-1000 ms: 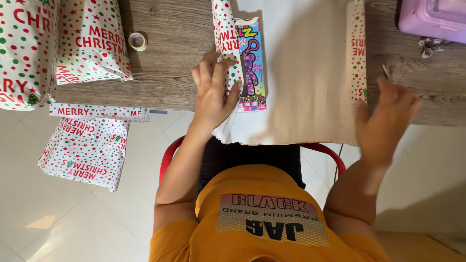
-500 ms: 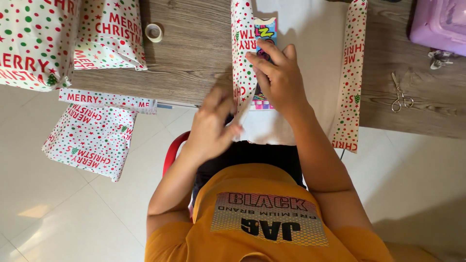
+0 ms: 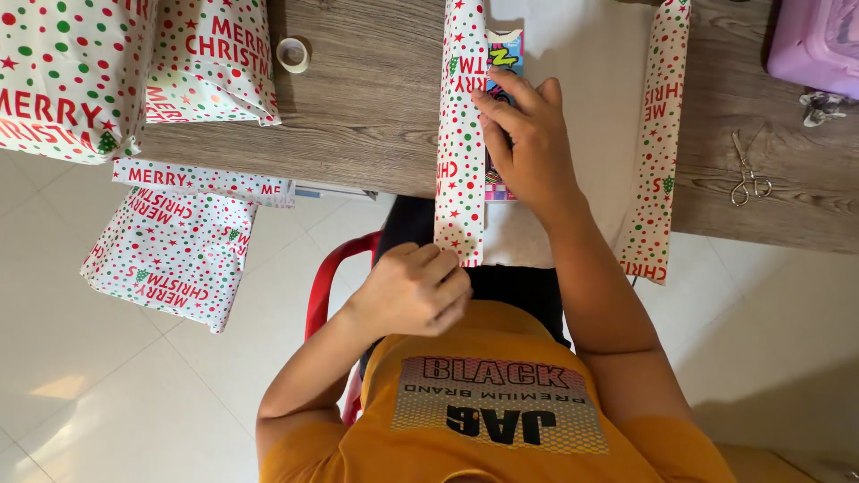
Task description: The person prepares a small box by taping it, then cuts a sheet of Christmas-themed wrapping paper and wraps the box. They use scissors to trim the paper and tape to secure the edges, leaving the wrapped box on the table.
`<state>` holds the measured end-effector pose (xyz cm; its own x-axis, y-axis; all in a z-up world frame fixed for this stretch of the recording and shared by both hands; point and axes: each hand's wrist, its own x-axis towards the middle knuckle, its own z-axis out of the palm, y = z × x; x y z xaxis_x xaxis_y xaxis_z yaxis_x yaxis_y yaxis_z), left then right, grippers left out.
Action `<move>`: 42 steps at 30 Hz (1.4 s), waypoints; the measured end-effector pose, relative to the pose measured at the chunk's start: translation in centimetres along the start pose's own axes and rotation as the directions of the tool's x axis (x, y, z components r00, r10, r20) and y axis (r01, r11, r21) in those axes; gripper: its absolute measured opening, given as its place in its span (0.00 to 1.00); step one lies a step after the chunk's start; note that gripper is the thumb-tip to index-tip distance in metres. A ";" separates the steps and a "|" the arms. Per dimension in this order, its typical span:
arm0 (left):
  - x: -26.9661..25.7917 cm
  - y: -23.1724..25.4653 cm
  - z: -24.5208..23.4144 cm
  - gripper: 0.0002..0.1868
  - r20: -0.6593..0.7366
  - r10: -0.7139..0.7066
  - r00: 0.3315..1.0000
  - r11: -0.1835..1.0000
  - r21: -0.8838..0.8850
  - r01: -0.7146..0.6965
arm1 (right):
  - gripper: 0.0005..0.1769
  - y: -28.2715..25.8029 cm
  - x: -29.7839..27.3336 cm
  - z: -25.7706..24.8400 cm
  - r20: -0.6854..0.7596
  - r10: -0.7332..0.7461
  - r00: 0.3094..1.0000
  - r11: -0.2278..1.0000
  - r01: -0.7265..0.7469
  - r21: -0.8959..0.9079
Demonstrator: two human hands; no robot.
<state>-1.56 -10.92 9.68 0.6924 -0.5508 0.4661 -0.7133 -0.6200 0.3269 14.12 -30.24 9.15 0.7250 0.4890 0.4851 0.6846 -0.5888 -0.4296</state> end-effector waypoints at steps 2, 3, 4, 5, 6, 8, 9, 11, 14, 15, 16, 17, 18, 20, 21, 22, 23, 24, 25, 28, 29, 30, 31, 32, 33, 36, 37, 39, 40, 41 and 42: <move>1.1 -1.0 -0.3 0.17 -0.290 -0.042 0.956 0.990 -0.143 0.001 | 0.15 0.1 -0.2 0.3 -0.021 0.000 1.000 1.000 0.000 0.003; 1.9 -1.5 -0.1 0.22 -0.248 -0.185 0.951 0.982 -0.068 0.174 | 0.15 0.2 -0.3 0.5 -0.035 -0.006 0.999 1.000 0.006 -0.013; 2.9 -2.0 0.3 0.28 -0.220 -0.325 0.920 0.942 0.018 0.336 | 0.15 0.3 -0.3 0.7 -0.051 -0.017 0.999 0.999 0.015 -0.030; 4.2 -2.6 1.0 0.32 -0.232 -0.352 0.907 0.928 0.040 0.371 | 0.15 0.3 -0.4 0.9 -0.055 -0.010 0.998 1.000 0.009 -0.024; 5.4 -2.9 1.9 0.36 -0.245 -0.377 0.893 0.914 0.059 0.402 | 0.15 0.4 -0.6 1.1 -0.059 -0.002 0.998 1.000 0.001 -0.023; 7.1 -2.3 3.5 0.43 -0.191 -0.417 0.889 0.902 0.032 0.430 | 0.16 1.0 -1.0 1.0 -0.049 0.021 0.999 1.000 -0.020 0.001; 7.6 -2.2 4.1 0.46 -0.162 -0.435 0.886 0.896 0.018 0.443 | 0.17 1.4 -1.3 0.6 -0.035 0.035 0.999 0.999 -0.034 0.024; 8.1 -2.0 4.9 0.47 -0.146 -0.468 0.871 0.881 -0.004 0.473 | 0.20 2.3 -2.4 -0.8 -0.028 0.121 0.992 0.991 -0.119 0.062; 8.3 -2.0 5.2 0.44 -0.155 -0.461 0.874 0.880 0.046 0.472 | 0.36 4.0 -5.3 -4.7 -0.134 0.192 0.972 0.883 -0.231 -0.409; 8.3 -1.9 5.2 0.43 -0.163 -0.450 0.878 0.882 0.073 0.466 | 0.44 4.6 -6.5 -6.0 -0.144 0.268 0.953 0.764 -0.301 -0.570; 8.4 -1.8 5.3 0.42 -0.180 -0.452 0.874 0.877 0.090 0.472 | 0.53 5.3 -7.5 -7.1 -0.166 0.339 0.926 0.611 -0.351 -0.710; 8.5 -1.7 5.4 0.41 -0.197 -0.452 0.870 0.872 0.106 0.478 | 0.55 6.3 -8.2 -7.7 -0.156 0.453 0.878 0.617 -0.435 -0.656; 8.6 -1.5 5.6 0.40 -0.210 -0.451 0.867 0.868 0.122 0.481 | 0.57 7.1 -9.1 -8.2 -0.137 0.564 0.814 0.607 -0.521 -0.599; 8.9 -1.2 6.1 0.38 -0.237 -0.444 0.864 0.855 0.176 0.487 | 0.56 8.8 -10.3 -9.5 -0.114 0.606 0.787 0.631 -0.564 -0.533; 9.2 -1.1 6.4 0.37 -0.252 -0.438 0.863 0.848 0.202 0.490 | 0.53 9.5 -10.7 -9.8 -0.119 0.544 0.830 0.676 -0.518 -0.525; 9.4 -1.0 6.7 0.34 -0.245 -0.428 0.870 0.857 0.195 0.477 | 0.50 9.8 -11.0 -10.2 -0.107 0.539 0.836 0.711 -0.519 -0.473; 9.6 -1.1 6.9 0.30 -0.237 -0.419 0.877 0.865 0.188 0.464 | 0.47 10.0 -11.2 -10.8 -0.095 0.534 0.840 0.744 -0.520 -0.420; 9.8 -1.2 7.1 0.27 -0.234 -0.407 0.883 0.873 0.184 0.451 | 0.45 10.1 -11.0 -11.8 -0.065 0.580 0.812 0.759 -0.568 -0.319; 9.9 -1.4 7.1 0.27 -0.247 -0.395 0.885 0.882 0.168 0.440 | 0.42 9.9 -10.5 -12.9 -0.031 0.621 0.783 0.761 -0.612 -0.216; 9.8 -1.8 7.0 0.27 -0.280 -0.367 0.887 0.900 0.133 0.414 | 0.40 8.3 -8.0 -15.6 0.032 0.605 0.796 0.771 -0.595 0.227; 9.8 -2.0 7.0 0.28 -0.286 -0.363 0.887 0.903 0.126 0.411 | 0.40 7.3 -6.8 -16.2 0.063 0.626 0.777 0.689 -0.589 0.422; 9.8 -2.1 6.9 0.30 -0.292 -0.359 0.886 0.906 0.120 0.407 | 0.39 6.1 -5.6 -16.6 0.098 0.640 0.762 0.575 -0.560 0.597; 9.7 -2.3 6.8 0.29 -0.273 -0.365 0.890 0.910 0.096 0.403 | 0.39 4.9 -4.3 -16.8 0.120 0.646 0.754 0.478 -0.522 0.706; 9.6 -2.4 6.6 0.28 -0.253 -0.371 0.893 0.914 0.071 0.400 | 0.39 3.6 -3.0 -17.0 0.142 0.652 0.745 0.369 -0.475 0.799; 9.5 -2.5 6.5 0.28 -0.234 -0.376 0.897 0.917 0.045 0.396 | 0.40 2.3 -1.8 -16.7 0.146 0.656 0.740 0.304 -0.437 0.846; 9.7 -2.4 5.9 0.31 -0.263 -0.389 0.883 0.913 0.015 0.407 | 0.39 -1.0 0.2 -15.7 0.129 0.632 0.764 0.237 -0.349 0.907; 9.8 -2.2 5.8 0.32 -0.268 -0.414 0.870 0.897 0.044 0.440 | 0.38 -1.4 0.5 -15.4 0.114 0.617 0.779 0.242 -0.325 0.914; 10.3 -1.5 5.8 0.36 -0.276 -0.466 0.841 0.855 0.104 0.509 | 0.36 -1.1 0.1 -14.6 0.084 0.586 0.806 0.250 -0.279 0.927; 10.7 -1.2 5.8 0.37 -0.308 -0.458 0.834 0.841 0.154 0.519 | 0.35 -0.2 -0.3 -14.2 0.080 0.584 0.808 0.265 -0.283 0.922; 11.1 -0.8 6.0 0.38 -0.340 -0.448 0.827 0.824 0.202 0.529 | 0.35 1.1 -1.0 -13.8 0.076 0.582 0.809 0.281 -0.287 0.916; 11.5 -0.6 6.2 0.39 -0.371 -0.433 0.821 0.805 0.250 0.538 | 0.35 2.9 -1.7 -13.5 0.082 0.595 0.799 0.303 -0.317 0.899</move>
<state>7.48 -20.29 9.75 0.8375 0.0234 0.5459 -0.1746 -0.9353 0.3079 13.81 -41.49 17.40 0.9932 0.0930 0.0699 0.0452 0.2447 -0.9685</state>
